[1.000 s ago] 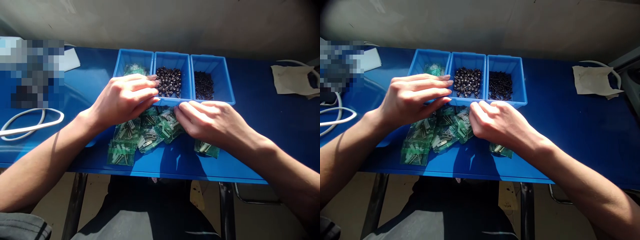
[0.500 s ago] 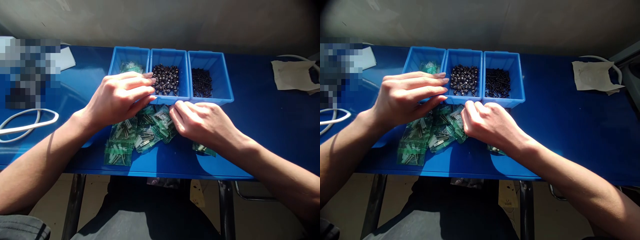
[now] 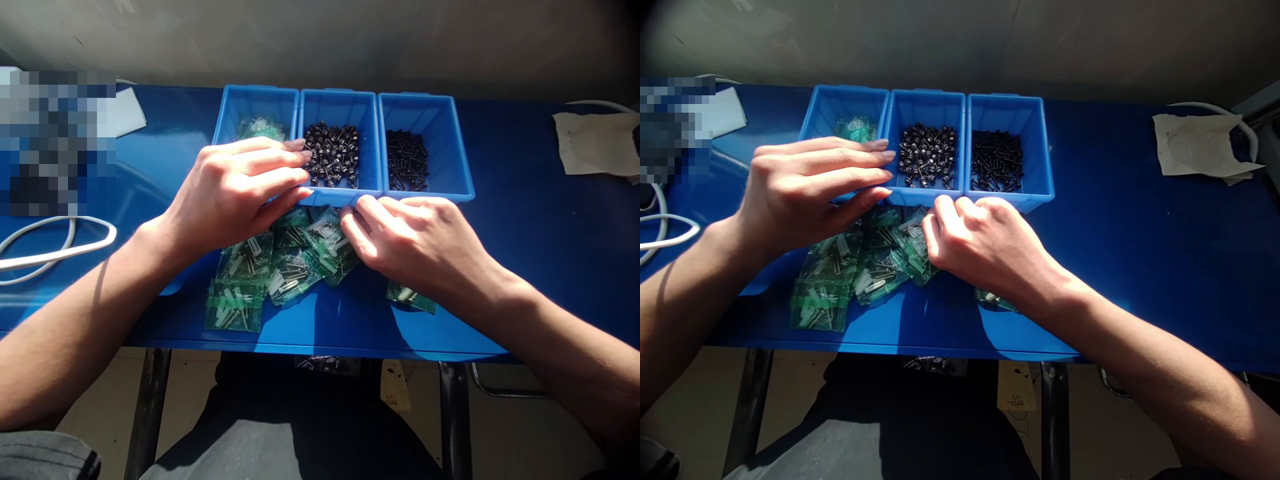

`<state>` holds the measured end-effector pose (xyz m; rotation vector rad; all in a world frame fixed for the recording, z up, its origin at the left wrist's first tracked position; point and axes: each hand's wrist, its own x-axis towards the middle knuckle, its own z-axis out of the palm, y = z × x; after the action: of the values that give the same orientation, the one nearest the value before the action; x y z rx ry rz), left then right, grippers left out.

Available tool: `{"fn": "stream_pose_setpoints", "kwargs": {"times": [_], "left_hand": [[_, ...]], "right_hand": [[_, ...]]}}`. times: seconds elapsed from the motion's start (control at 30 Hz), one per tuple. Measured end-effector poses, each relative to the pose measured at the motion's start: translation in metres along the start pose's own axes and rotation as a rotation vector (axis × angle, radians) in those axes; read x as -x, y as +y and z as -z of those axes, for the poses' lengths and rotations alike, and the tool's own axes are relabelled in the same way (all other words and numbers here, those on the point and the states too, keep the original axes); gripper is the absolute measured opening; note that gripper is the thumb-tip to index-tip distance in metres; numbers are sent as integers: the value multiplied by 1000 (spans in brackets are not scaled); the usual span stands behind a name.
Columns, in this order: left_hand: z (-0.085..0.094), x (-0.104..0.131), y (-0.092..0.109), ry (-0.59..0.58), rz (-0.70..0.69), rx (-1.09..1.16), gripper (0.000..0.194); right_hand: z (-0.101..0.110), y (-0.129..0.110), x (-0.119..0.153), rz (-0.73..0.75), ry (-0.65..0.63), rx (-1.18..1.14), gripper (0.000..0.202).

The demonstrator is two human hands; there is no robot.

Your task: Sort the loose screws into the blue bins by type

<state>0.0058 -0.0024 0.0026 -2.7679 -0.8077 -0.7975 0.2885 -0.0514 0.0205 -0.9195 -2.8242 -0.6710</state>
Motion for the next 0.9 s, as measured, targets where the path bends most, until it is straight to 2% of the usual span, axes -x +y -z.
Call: {"fn": "stream_pose_setpoints", "kwargs": {"times": [0.2, 0.37, 0.5, 0.63, 0.8, 0.9], "left_hand": [[0, 0, -2, -20, 14, 14, 18], [0, 0, -1, 1, -35, -43, 18], [0, -1, 0, -15, 20, -2, 19], [1, -2, 0, -45, 52, 52, 22], [0, -2, 0, -33, 58, 57, 20], [0, -1, 0, -27, 32, 18, 20]], "right_hand": [[-1, 3, -1, 1, -61, -72, 43], [-4, 2, 7, -10, 20, -15, 42], [-7, 0, 12, 31, 98, 89, 38], [-8, -4, 10, 27, 100, 163, 37], [-2, -3, 12, 35, 120, 198, 28], [2, 1, 18, 80, 197, 137, 20]]}}
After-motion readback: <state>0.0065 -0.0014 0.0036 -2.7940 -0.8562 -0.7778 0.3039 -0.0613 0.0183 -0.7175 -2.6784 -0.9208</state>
